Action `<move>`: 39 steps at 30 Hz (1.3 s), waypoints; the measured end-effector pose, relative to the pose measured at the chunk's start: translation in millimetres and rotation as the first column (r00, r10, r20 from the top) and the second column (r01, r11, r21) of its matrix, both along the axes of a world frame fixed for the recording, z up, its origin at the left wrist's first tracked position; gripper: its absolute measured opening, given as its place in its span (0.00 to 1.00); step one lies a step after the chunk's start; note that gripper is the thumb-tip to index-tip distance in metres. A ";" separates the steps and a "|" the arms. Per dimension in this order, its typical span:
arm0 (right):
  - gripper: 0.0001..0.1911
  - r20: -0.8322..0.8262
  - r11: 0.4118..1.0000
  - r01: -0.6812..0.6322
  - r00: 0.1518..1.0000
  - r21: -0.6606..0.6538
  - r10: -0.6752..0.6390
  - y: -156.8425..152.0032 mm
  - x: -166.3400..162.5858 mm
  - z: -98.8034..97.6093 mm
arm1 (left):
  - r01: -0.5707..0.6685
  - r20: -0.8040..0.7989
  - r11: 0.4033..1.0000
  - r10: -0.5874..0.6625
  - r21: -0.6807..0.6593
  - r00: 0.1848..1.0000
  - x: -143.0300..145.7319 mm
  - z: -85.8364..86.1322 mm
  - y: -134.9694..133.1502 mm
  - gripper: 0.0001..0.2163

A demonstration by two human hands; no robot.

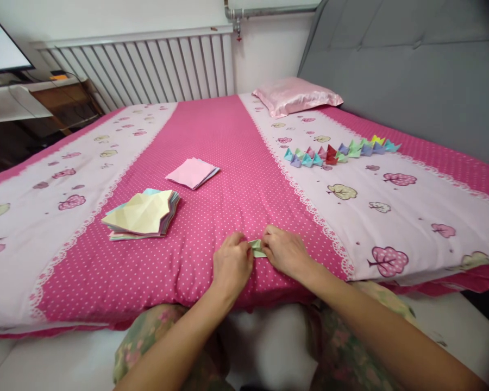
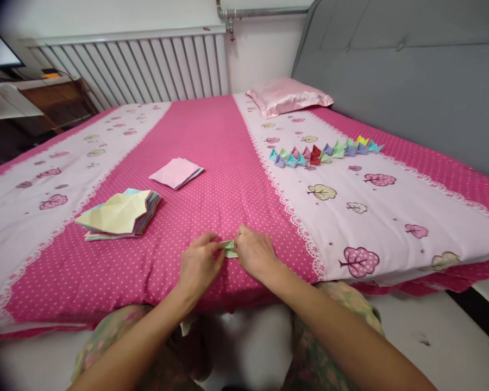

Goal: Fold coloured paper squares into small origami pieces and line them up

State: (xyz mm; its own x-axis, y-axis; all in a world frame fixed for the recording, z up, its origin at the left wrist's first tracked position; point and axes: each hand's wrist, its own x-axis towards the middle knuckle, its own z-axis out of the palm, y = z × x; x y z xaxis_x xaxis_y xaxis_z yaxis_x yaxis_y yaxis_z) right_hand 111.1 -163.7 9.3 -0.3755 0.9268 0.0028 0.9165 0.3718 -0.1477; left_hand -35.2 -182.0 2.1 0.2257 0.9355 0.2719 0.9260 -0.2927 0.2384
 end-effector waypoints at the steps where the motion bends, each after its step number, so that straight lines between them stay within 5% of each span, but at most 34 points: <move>1: 0.12 -0.006 1.000 0.001 1.000 -0.003 -0.001 0.0 0.0 0.1 | 0.004 -0.013 1.000 -0.004 0.002 1.000 0.1 -0.7 0.2 0.08; 12: 0.11 0.001 0.999 0.021 1.000 -0.034 -0.021 0.1 -3.4 3.6 | 0.048 -0.092 0.995 -0.056 -0.083 0.994 -0.3 -2.6 9.2 0.10; 25: 0.14 0.117 0.989 0.146 0.982 0.010 -0.146 -7.4 -16.4 13.2 | -0.020 -0.317 0.992 -0.022 -0.127 0.948 21.5 26.2 1.3 0.11; 39: 0.14 0.065 0.995 0.093 0.994 -0.036 -0.091 -2.0 -17.3 8.0 | 0.043 -0.334 0.984 -0.100 -0.175 0.937 20.3 19.3 15.3 0.12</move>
State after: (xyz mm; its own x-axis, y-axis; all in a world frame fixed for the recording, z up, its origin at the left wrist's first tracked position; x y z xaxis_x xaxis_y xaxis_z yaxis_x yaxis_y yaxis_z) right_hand 93.8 -165.7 17.3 -0.2868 0.9564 -0.0548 0.9545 0.2804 -0.1016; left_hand -15.0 -166.7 21.4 0.3456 0.9383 0.0133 0.9379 -0.3449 -0.0370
